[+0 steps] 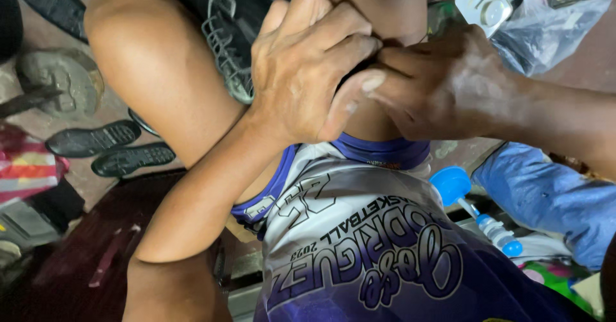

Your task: The person stitches the sole of a black dress shoe using a needle and thread, holding the shoe on their lap and repeatedly pulling the thread tight along the sole edge while repositioning the shoe to stitch different sections.

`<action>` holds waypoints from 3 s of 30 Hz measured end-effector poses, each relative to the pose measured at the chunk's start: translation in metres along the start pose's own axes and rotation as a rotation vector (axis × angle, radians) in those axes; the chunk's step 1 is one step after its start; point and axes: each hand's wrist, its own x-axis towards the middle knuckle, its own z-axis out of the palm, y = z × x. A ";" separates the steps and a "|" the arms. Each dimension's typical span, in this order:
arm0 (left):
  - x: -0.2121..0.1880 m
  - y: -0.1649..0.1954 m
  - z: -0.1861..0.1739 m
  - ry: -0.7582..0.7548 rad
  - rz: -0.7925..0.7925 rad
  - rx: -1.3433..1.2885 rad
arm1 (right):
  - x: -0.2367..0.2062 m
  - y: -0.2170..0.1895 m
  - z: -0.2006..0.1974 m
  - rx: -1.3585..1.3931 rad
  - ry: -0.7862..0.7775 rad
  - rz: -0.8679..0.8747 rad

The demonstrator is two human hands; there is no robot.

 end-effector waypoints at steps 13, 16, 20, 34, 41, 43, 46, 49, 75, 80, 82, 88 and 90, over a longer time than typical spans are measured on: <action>-0.154 0.058 -0.041 0.812 -0.655 -1.025 | -0.034 -0.023 0.010 0.257 -0.037 0.404; -0.189 0.068 -0.070 0.661 -1.048 -0.522 | -0.037 -0.024 0.014 0.302 -0.028 0.447; -0.187 0.084 -0.086 0.398 -0.991 0.582 | -0.031 -0.027 0.011 0.280 -0.044 0.471; -0.097 0.028 -0.033 -0.098 -0.424 -0.266 | -0.002 -0.050 -0.003 0.459 -0.076 0.630; -0.136 0.038 -0.023 0.511 -0.658 -1.398 | -0.006 -0.042 -0.004 0.454 -0.120 0.641; -0.134 0.037 -0.010 0.502 -0.747 -1.239 | -0.006 -0.041 -0.005 0.472 -0.160 0.629; -0.123 0.035 0.005 0.333 -0.732 -0.528 | -0.008 -0.040 -0.005 0.481 -0.150 0.498; -0.110 0.036 0.010 0.177 -0.638 -0.132 | -0.010 -0.043 -0.001 0.457 -0.057 0.352; -0.083 0.019 -0.006 -0.169 -0.730 -0.249 | -0.015 -0.075 0.002 -0.127 -0.027 0.288; -0.085 0.013 0.000 -0.168 -0.753 -0.290 | -0.021 -0.062 -0.002 -0.215 0.049 0.202; -0.089 0.010 0.005 -0.145 -0.757 -0.307 | -0.025 -0.055 -0.005 -0.304 0.047 0.193; -0.093 0.015 -0.005 0.004 -0.662 -0.346 | -0.035 -0.028 -0.018 -0.299 -0.070 0.288; -0.097 0.030 -0.017 0.116 -0.764 -0.528 | -0.041 -0.024 -0.027 -0.205 -0.019 0.277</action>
